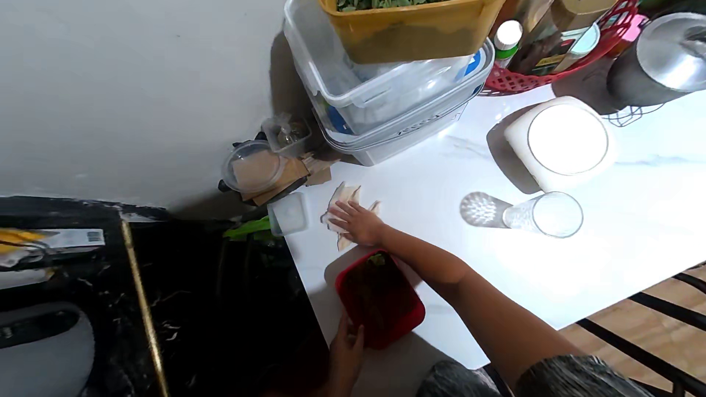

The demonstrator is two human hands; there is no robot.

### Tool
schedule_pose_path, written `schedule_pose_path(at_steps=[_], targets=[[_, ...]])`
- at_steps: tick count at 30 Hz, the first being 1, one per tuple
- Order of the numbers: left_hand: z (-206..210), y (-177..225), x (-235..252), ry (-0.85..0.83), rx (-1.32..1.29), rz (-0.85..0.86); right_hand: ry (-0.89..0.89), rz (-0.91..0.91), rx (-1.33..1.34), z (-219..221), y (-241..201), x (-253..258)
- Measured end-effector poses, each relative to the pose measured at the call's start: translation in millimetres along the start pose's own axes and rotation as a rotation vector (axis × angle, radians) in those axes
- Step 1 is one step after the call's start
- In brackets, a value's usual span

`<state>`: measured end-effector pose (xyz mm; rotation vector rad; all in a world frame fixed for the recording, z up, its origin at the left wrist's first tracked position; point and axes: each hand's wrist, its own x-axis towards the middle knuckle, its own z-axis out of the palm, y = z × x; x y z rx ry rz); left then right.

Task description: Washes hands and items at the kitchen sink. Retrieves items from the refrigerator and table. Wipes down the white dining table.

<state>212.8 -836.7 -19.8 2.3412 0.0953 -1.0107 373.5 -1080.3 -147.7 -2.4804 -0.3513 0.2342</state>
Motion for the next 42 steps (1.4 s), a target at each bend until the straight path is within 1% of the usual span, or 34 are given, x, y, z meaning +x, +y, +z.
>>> schedule_pose_path(at_steps=[1, 2, 3, 5, 6, 7, 8, 9, 10, 11, 13, 14, 15, 16, 18, 19, 20, 21, 23, 24, 25, 26, 28, 30, 31, 32, 34, 36, 37, 38, 39, 40, 42], targets=[[-1, -2, -1, 0.005, -0.004, 0.002, 0.043, -0.016, 0.035, -3, 6, -5], [-3, -3, -2, 0.002, -0.008, -0.003, 0.136, 0.013, 0.038, -5, 17, -15], [-4, -3, -2, -0.004, -0.015, -0.012, 0.244, 0.093, 0.022, -14, 31, -31], [-4, -2, 0, -0.006, -0.029, -0.023, 0.514, 0.372, -0.075, -38, 73, -69], [-4, -2, 0, 0.0, -0.036, -0.024, 0.591, 0.529, -0.148, -50, 96, -85], [-4, -3, 0, 0.004, -0.041, -0.026, 0.606, 0.675, -0.19, -60, 116, -95], [-4, -4, -1, 0.008, -0.047, -0.024, 0.597, 0.788, -0.175, -68, 124, -99], [-3, -5, -1, 0.01, -0.051, -0.018, 0.591, 0.847, -0.141, -71, 120, -95], [-2, -6, 0, 0.011, -0.049, -0.007, 0.585, 0.84, -0.118, -66, 109, -86], [-2, -6, 0, 0.012, -0.043, 0.003, 0.571, 0.757, -0.118, -52, 92, -77], [-4, -3, 1, 0.005, -0.028, 0.005, 0.493, 0.486, -0.066, -24, 52, -63], [-4, -2, 1, -0.001, -0.026, 0.003, 0.43, 0.399, -0.02, -23, 45, -60], [-5, -2, 0, -0.009, -0.027, -0.007, 0.398, 0.376, -0.003, -27, 47, -59], [-6, -1, 0, -0.013, -0.028, -0.012, 0.397, 0.417, -0.009, -34, 55, -58], [-6, 0, 1, -0.009, -0.026, -0.012, 0.441, 0.577, -0.044, -49, 75, -52], [-7, -1, 2, -0.007, -0.024, -0.008, 0.447, 0.616, -0.049, -50, 78, -52], [-6, -3, 2, -0.009, -0.024, -0.005, 0.433, 0.599, -0.059, -45, 73, -59], [-5, -2, 4, -0.008, -0.034, 0.001, 0.408, 0.523, -0.065, -35, 64, -74], [-6, 3, 12, -0.01, -0.051, 0.008, 0.307, 0.322, -0.022, -16, 42, -128], [-7, 6, 17, -0.009, -0.048, 0.018, 0.231, 0.279, 0.008, -11, 36, -159], [-9, 11, 23, -0.005, -0.042, 0.031, 0.19, 0.299, 0.019, -10, 33, -188], [-11, 15, 28, -0.002, -0.037, 0.05, 0.181, 0.378, -0.002, -13, 33, -214], [-12, 23, 39, 0.017, -0.052, 0.126, 0.241, 0.629, -0.058, -26, 47, -238], [-14, 35, 53, 0.032, -0.021, 0.191, 0.431, 0.853, -0.111, -41, 80, -227], [-15, 43, 60, 0.038, 0.01, 0.189, 0.526, 0.934, -0.143, -50, 103, -214], [-17, 51, 65, 0.041, 0.031, 0.174, 0.582, 0.998, -0.159, -63, 123, -199], [-17, 64, 75, 0.054, 0.04, 0.148, 0.596, 1.086, -0.159, -91, 155, -170], [-16, 72, 79, 0.082, 0.028, 0.15, 0.605, 1.079, -0.173, -103, 176, -151], [-15, 75, 80, 0.091, 0.015, 0.156, 0.604, 1.052, -0.195, -101, 177, -147], [-13, 78, 81, 0.096, -0.004, 0.164, 0.606, 1.0, -0.222, -92, 168, -148], [-10, 80, 81, 0.093, -0.031, 0.168, 0.601, 0.932, -0.258, -76, 149, -154], [-6, 82, 81, 0.09, -0.061, 0.173, 0.584, 0.853, -0.285, -54, 122, -165], [0, 82, 79, 0.088, -0.116, 0.174, 0.462, 0.71, -0.226, -3, 49, -204]])
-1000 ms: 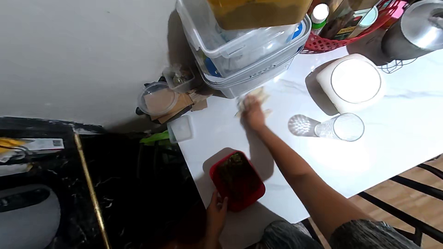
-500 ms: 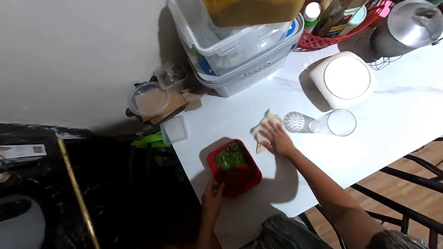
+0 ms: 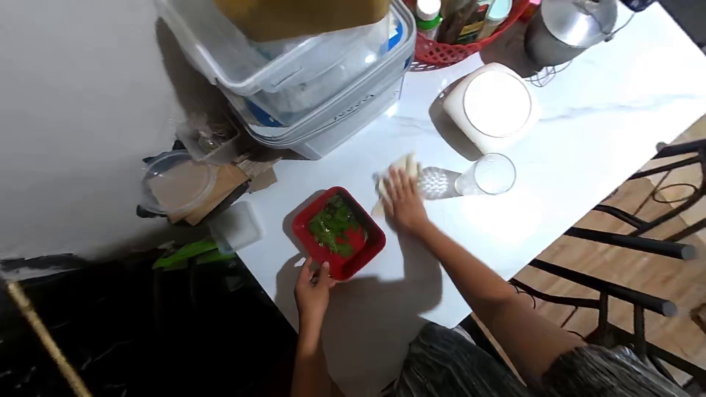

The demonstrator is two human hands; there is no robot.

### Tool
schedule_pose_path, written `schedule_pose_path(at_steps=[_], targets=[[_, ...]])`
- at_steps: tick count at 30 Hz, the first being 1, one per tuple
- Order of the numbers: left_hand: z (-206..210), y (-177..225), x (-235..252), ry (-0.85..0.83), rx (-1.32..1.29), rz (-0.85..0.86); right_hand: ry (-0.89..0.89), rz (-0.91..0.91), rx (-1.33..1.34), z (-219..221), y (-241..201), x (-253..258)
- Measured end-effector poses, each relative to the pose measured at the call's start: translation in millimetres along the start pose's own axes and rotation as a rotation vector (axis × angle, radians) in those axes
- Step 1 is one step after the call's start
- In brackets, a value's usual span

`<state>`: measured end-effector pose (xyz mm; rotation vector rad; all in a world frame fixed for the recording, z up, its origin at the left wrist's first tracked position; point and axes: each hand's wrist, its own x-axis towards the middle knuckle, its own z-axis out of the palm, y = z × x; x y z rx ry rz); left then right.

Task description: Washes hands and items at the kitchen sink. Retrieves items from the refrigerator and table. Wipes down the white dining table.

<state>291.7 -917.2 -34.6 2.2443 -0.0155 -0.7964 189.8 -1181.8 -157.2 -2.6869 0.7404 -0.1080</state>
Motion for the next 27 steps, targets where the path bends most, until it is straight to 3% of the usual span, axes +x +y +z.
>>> schedule_pose_path(at_steps=[3, 6, 8, 10, 15, 19, 27], targets=[[-1, -1, -12, -0.011, -0.034, -0.01, -0.166, 0.007, 0.102, -14, -9, -132], [-9, -12, -27, -0.023, -0.068, 0.03, 0.025, 0.384, 0.012, -37, 36, -187], [-17, -24, -38, -0.034, -0.07, 0.041, 0.081, 0.615, -0.039, -53, 75, -182], [-23, -36, -49, -0.048, -0.064, 0.045, 0.089, 0.7, -0.013, -65, 109, -161], [-30, -58, -66, -0.038, -0.064, 0.001, 0.117, 0.514, 0.111, -74, 162, -112], [-31, -70, -69, -0.037, -0.056, -0.012, 0.25, 0.392, 0.205, -71, 160, -93], [-31, -66, -68, -0.036, 0.038, 0.008, 0.284, 0.403, 0.184, -44, 112, -14]])
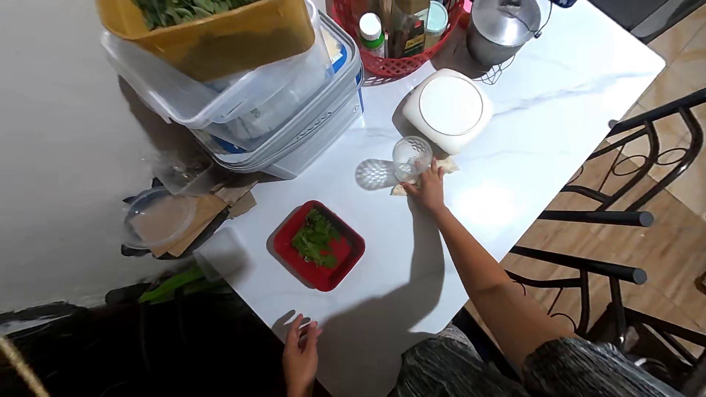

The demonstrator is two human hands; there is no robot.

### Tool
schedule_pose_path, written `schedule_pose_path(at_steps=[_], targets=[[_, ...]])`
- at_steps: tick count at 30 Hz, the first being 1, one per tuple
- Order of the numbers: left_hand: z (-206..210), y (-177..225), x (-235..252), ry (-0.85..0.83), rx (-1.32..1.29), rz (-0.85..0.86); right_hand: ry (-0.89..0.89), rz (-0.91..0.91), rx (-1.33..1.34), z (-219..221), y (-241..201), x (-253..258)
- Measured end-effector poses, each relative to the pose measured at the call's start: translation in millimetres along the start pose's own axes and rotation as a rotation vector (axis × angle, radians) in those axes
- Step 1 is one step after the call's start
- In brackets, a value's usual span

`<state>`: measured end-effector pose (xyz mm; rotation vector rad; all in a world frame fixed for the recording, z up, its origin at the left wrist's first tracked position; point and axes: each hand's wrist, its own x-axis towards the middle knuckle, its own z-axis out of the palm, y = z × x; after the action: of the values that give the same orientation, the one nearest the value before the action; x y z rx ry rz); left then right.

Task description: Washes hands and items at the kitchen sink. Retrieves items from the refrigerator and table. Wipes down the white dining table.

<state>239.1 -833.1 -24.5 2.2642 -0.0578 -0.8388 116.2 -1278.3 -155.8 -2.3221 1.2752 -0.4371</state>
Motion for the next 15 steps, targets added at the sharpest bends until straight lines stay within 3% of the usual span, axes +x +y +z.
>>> schedule_pose_path(at_steps=[6, 8, 15], targets=[[-6, -8, -5, 0.024, 0.049, 0.083, -0.013, -0.024, -0.04, 33, -45, 48], [-8, -7, -7, 0.024, 0.068, 0.086, -0.089, -0.042, -0.059, 36, -53, 66], [-18, 3, -13, 0.067, 0.09, 0.059, -0.362, -0.31, -0.085, 18, -28, 134]])
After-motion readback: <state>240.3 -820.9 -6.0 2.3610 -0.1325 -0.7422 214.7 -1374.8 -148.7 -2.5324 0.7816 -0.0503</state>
